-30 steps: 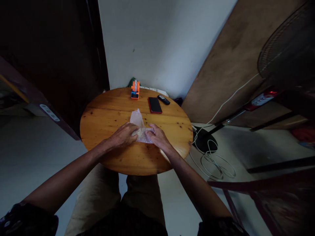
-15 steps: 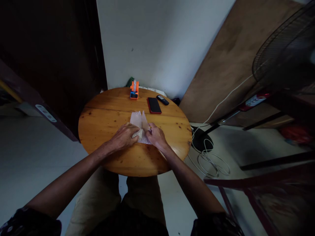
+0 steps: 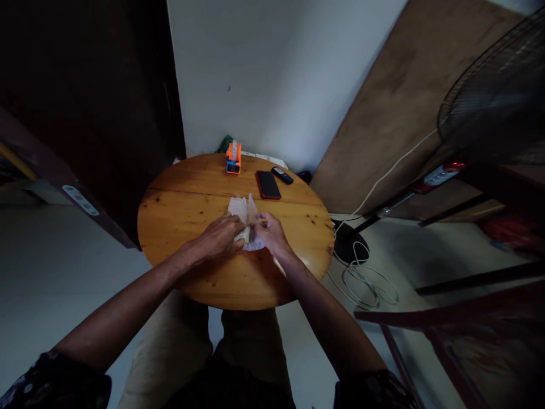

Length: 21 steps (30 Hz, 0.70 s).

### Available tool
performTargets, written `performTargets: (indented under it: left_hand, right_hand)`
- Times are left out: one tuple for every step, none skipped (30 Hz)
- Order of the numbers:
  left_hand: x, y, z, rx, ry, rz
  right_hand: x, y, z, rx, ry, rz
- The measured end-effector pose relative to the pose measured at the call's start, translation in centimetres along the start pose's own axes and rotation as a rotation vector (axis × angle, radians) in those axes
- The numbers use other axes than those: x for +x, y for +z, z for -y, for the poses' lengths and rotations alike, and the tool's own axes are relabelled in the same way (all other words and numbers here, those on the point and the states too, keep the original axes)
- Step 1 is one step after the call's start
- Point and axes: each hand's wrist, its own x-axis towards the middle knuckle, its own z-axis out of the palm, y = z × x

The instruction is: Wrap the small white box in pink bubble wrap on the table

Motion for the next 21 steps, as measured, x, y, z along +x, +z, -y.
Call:
performTargets:
  left_hand:
    - [0.1,-0.1,-0.1,0.000,0.001,0.010]
    - [0.1,-0.2,-0.1,-0.002,0.006,0.016]
    - [0.2,-0.2,-0.1,-0.007,0.014,0.018]
    - [0.2,-0.1,0.0,-0.018,0.023,0.016]
    - [0.2,-0.1,0.1,-0.035,0.032,0.012]
    - [0.3,0.0,0.2,-0.057,0.038,0.004]
    - [0.3,0.2,0.4,-0.082,0.042,-0.006]
    - [0.3,0.3,0.5,-0.107,0.045,-0.018]
    - [0.3,0.5,0.7,-0.131,0.050,-0.031]
    - [0.4,0.7,0.9,-0.154,0.053,-0.045]
    - [0.4,0.8,1.0,-0.174,0.054,-0.058]
    - [0.4,1.0,1.2,-0.193,0.055,-0.070]
    - [0.3,1.2,1.3,-0.210,0.053,-0.079]
    - [0.3,1.4,1.4,-0.225,0.046,-0.087]
    - [0.2,1.5,1.4,-0.239,0.034,-0.094]
    - [0.1,1.6,1.5,-0.254,0.021,-0.104]
    - [0.0,1.8,1.5,-0.270,0.006,-0.116]
    - [-0.1,1.9,1.4,-0.288,-0.011,-0.127]
    - [-0.2,2.0,1.4,-0.306,-0.033,-0.140]
    - [-0.3,2.2,1.3,-0.323,-0.055,-0.153]
    - [-0.3,2.3,1.3,-0.340,-0.077,-0.169]
  right_hand:
    - [-0.1,0.3,0.3,0.073,0.028,-0.016]
    - [-0.2,0.5,0.6,0.147,0.057,-0.031]
    - [-0.4,0.7,1.0,0.216,0.084,-0.040]
    - [-0.5,0.8,1.3,0.275,0.106,-0.040]
    - [-0.6,1.0,1.6,0.327,0.129,-0.037]
    - [-0.7,1.1,1.9,0.373,0.149,-0.032]
    - [-0.9,1.1,2.2,0.412,0.165,-0.027]
    - [-1.0,1.2,2.5,0.441,0.176,-0.023]
    - [-1.1,1.1,2.8,0.460,0.181,-0.021]
    - [-1.2,1.0,3.0,0.468,0.183,-0.018]
    - [-1.4,0.8,3.2,0.474,0.184,-0.008]
    - [-1.5,0.6,3.3,0.482,0.190,0.009]
    - [-1.8,0.3,3.4,0.493,0.197,0.031]
    - [-2.0,-0.1,3.5,0.510,0.202,0.058]
    - [-2.3,-0.5,3.5,0.531,0.202,0.088]
    - [-2.6,-0.9,3.5,0.550,0.193,0.119]
    - [-2.9,-1.3,3.4,0.561,0.175,0.149]
    - [-3.2,-1.6,3.3,0.557,0.149,0.175]
    - [-3.4,-1.7,3.2,0.538,0.119,0.201]
    - [-3.6,-1.8,3.1,0.506,0.088,0.227]
    - [-3.6,-1.8,3.1,0.463,0.056,0.250]
